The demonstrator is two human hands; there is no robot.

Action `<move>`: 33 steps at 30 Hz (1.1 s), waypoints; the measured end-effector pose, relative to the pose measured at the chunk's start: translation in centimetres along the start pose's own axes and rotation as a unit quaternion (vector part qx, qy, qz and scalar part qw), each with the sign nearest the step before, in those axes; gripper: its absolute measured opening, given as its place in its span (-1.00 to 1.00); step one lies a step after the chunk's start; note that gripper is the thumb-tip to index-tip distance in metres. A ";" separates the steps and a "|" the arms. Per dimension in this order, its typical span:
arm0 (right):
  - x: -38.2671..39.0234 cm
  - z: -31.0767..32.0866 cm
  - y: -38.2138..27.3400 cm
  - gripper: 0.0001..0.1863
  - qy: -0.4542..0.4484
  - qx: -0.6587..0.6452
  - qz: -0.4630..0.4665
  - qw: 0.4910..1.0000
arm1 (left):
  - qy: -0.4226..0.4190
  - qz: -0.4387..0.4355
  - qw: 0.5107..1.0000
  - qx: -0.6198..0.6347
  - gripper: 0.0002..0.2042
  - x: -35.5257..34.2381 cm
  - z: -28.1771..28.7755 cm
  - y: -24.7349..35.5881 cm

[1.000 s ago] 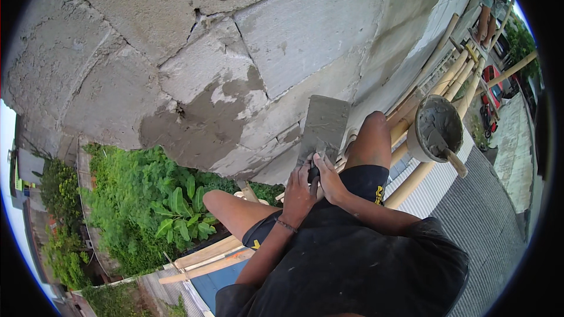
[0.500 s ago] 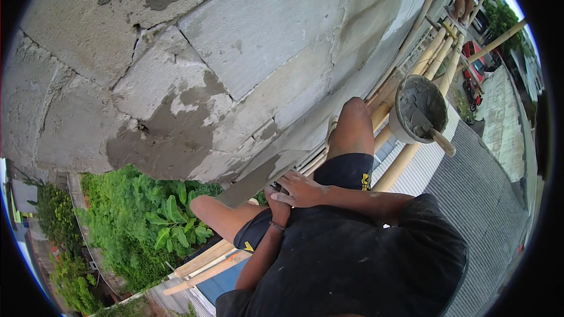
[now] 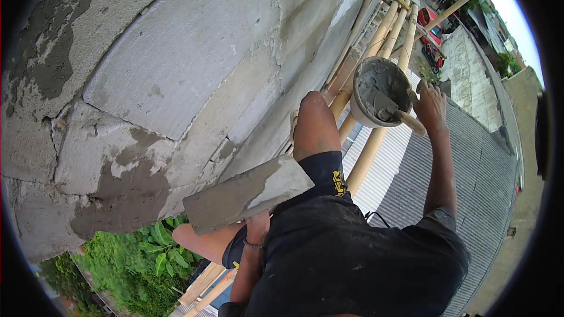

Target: The person smooths cement plaster onto a building wall using a trowel, scoops more cement mortar from a bucket onto a plastering trowel, and applies and levels it across the wall.

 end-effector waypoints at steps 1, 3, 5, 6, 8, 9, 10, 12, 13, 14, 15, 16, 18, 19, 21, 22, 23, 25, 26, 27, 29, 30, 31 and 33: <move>-0.1 -2.0 2.7 -0.52 -0.076 -0.013 -0.020 0.997 | -0.002 -0.004 1.000 -0.001 -0.74 -0.5 0.7 1.5; 0.1 -5.4 5.8 -0.36 -0.215 -0.027 -0.049 0.975 | -0.046 0.011 0.973 0.225 -0.74 -1.3 1.8 4.3; 0.5 -8.3 7.3 -0.30 -0.261 -0.022 -0.040 0.964 | -0.050 0.009 0.950 0.307 -0.74 -2.0 1.2 6.0; 0.9 -10.1 7.9 -0.23 -0.305 -0.014 -0.028 0.952 | -0.078 0.014 0.903 0.422 -0.74 -2.5 0.1 6.4; 1.1 -13.0 8.1 -0.18 -0.345 -0.029 -0.030 0.938 | -0.110 0.015 0.844 0.525 -0.73 -3.6 -1.5 7.4; 1.5 -14.1 8.5 -0.12 -0.383 -0.040 -0.028 0.922 | -0.147 0.009 0.792 0.593 -0.71 -4.3 -2.2 8.3; 0.9 -12.7 6.4 -0.07 -0.415 -0.090 -0.041 0.904 | -0.174 0.008 0.736 0.654 -0.68 -4.7 -2.7 8.8; 1.1 -13.5 6.3 -0.03 -0.412 -0.114 -0.024 0.904 | -0.212 -0.002 0.699 0.683 -0.66 -5.3 -3.8 9.8; 1.1 -13.8 6.0 0.01 -0.410 -0.133 0.000 0.902 | -0.246 -0.006 0.657 0.713 -0.64 -5.6 -3.9 10.8; 1.2 -14.0 5.9 0.01 -0.408 -0.138 -0.008 0.903 | -0.260 -0.010 0.630 0.732 -0.65 -5.6 -3.5 12.0; 1.4 -14.5 5.7 -0.11 -0.434 -0.158 -0.030 0.887 | -0.267 -0.014 0.632 0.728 -0.65 -5.8 -4.0 12.3; 1.3 -14.5 5.0 -0.24 -0.458 -0.176 -0.051 0.870 | -0.249 -0.020 0.708 0.661 -0.65 -6.0 -4.7 12.0; 0.7 -13.6 3.9 -0.52 -0.474 -0.167 -0.066 0.862 | -0.241 -0.033 0.779 0.577 -0.65 -6.5 -5.1 12.6; 0.2 -13.0 3.6 -0.52 -0.475 -0.168 -0.075 0.860 | -0.250 -0.035 0.778 0.575 -0.65 -6.8 -5.6 12.7; -1.0 -11.9 2.9 -0.67 -0.445 -0.132 -0.003 0.886 | -0.260 -0.016 0.764 0.591 -0.63 -7.3 -6.5 11.6; -1.4 -11.6 2.9 -0.72 -0.379 -0.089 0.039 0.920 | -0.273 -0.013 0.761 0.588 -0.63 -7.2 -6.2 11.9; -1.9 -10.7 2.2 -0.77 -0.310 -0.044 0.086 0.946 | -0.270 -0.012 0.754 0.598 -0.64 -7.4 -5.3 12.7; -2.0 -8.8 2.0 -0.82 -0.279 -0.026 0.091 0.956 | -0.271 -0.006 0.747 0.607 -0.66 -7.5 -3.2 14.3; -2.2 -7.6 2.3 -0.83 -0.248 0.005 0.092 0.964 | -0.232 -0.046 0.855 0.461 -0.69 -7.7 -2.0 15.0; -2.3 -6.8 2.6 -0.85 -0.216 0.036 0.095 0.971 | -0.185 -0.088 0.932 0.299 -0.71 -7.9 -1.4 15.4; -2.6 -6.3 3.4 -0.91 -0.158 0.048 0.087 0.982 | -0.156 -0.094 0.939 0.293 -0.73 -8.3 -1.5 15.7; -3.0 -6.7 3.5 -0.92 -0.149 0.080 0.102 0.980 | -0.173 -0.076 0.930 0.315 -0.73 -8.4 -1.7 15.7; -3.4 -7.1 3.5 -0.93 -0.138 0.112 0.117 0.977 | -0.189 -0.059 0.921 0.336 -0.72 -8.4 -1.7 15.8; -3.8 -9.1 3.2 -0.90 -0.145 0.138 0.129 0.971 | -0.189 -0.069 0.929 0.311 -0.72 -8.3 -1.5 16.2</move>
Point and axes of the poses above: each hand's wrist, its own x-axis away from the middle knuckle, its own z-axis out of the back of the hand, y = z × x, the point moved 5 cm from there along -x, towards the middle knuckle, and after that the axes turned 7 degrees about z, right-handed, at the moved point
